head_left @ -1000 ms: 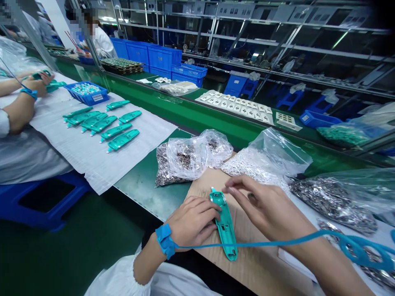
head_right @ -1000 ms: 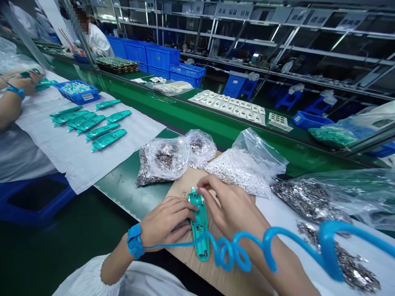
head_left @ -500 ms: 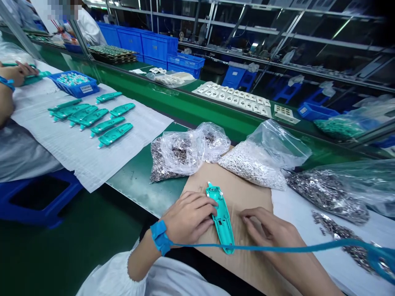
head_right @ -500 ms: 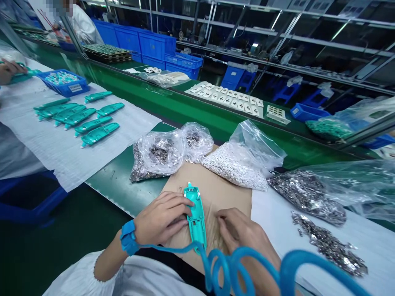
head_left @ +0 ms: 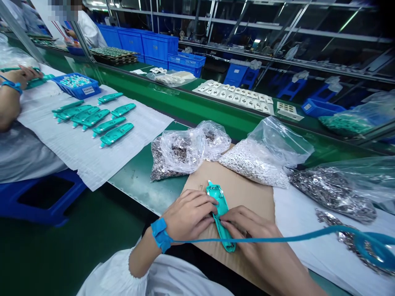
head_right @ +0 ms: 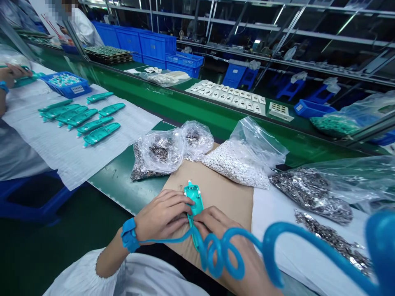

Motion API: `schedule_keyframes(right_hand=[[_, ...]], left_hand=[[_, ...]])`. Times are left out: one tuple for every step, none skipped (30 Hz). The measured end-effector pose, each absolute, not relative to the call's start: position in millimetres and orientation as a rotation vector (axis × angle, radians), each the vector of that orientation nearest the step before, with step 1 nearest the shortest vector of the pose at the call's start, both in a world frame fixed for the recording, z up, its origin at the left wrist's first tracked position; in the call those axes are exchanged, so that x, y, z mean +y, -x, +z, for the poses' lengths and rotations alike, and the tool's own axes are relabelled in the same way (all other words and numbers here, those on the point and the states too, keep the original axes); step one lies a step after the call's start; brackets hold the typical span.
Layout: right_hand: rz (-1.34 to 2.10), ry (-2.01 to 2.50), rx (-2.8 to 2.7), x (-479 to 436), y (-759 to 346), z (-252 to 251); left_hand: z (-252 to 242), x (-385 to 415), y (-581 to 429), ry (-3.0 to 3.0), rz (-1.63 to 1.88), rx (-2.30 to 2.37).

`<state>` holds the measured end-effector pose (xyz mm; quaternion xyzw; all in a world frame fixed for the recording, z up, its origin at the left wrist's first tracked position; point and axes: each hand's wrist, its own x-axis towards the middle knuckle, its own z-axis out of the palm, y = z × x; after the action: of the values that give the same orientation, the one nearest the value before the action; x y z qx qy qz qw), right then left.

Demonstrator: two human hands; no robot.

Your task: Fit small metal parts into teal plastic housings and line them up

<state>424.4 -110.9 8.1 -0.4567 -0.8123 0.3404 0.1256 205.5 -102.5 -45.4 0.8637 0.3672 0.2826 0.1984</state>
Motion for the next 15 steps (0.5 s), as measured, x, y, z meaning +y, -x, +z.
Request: schedule_keyframes(right_hand=[[0.997,1.327,-2.369,-110.1,-424.3,7.6],[1.006,1.324,-2.370,-109.3,-424.2,6.6],[1.018,1.317,-2.372,-108.5,-424.2,5.3],[1.032,1.309,-2.373,-107.7,-424.4,3.9],[1.043,1.309,-2.373,-106.9,-424.7,2.5],[1.053,1.315,-2.374,-106.2,-425.1,1.4],[1.064,1.326,-2.374,-105.5,-425.4,0.6],[1.072,1.338,-2.371,-105.0,-425.5,0.3],[1.075,1.350,-2.364,-104.6,-425.4,0.4],[1.073,1.366,-2.354,-104.3,-425.0,0.9],[1.070,1.378,-2.348,-104.3,-424.2,1.5],[1.066,1.394,-2.346,-104.4,-423.2,2.0],[1.051,1.416,-2.347,-104.8,-422.2,2.4],[1.026,1.440,-2.358,-105.5,-421.3,2.4],[0.992,1.461,-2.377,-106.5,-420.8,2.1]], left_hand=[[-45.7,-102.5,-205.7,-2.416,0.790,1.026],[-46.1,-102.4,-205.9,-2.415,0.790,1.024],[-46.3,-102.4,-206.0,-2.413,0.790,1.024],[-46.4,-102.4,-206.2,-2.411,0.792,1.025],[-46.4,-102.3,-206.3,-2.410,0.795,1.026],[-46.3,-102.2,-206.4,-2.409,0.796,1.028],[-46.1,-102.2,-206.4,-2.408,0.796,1.030],[-46.0,-102.1,-206.5,-2.409,0.793,1.032],[-45.8,-102.0,-206.6,-2.412,0.791,1.034],[-45.7,-102.0,-206.6,-2.414,0.787,1.036],[-45.5,-101.9,-206.6,-2.415,0.780,1.039],[-45.4,-101.9,-206.5,-2.417,0.772,1.042],[-45.1,-102.0,-206.4,-2.419,0.764,1.043],[-44.6,-102.0,-206.3,-2.421,0.760,1.043],[-44.1,-102.2,-206.2,-2.424,0.758,1.042]])
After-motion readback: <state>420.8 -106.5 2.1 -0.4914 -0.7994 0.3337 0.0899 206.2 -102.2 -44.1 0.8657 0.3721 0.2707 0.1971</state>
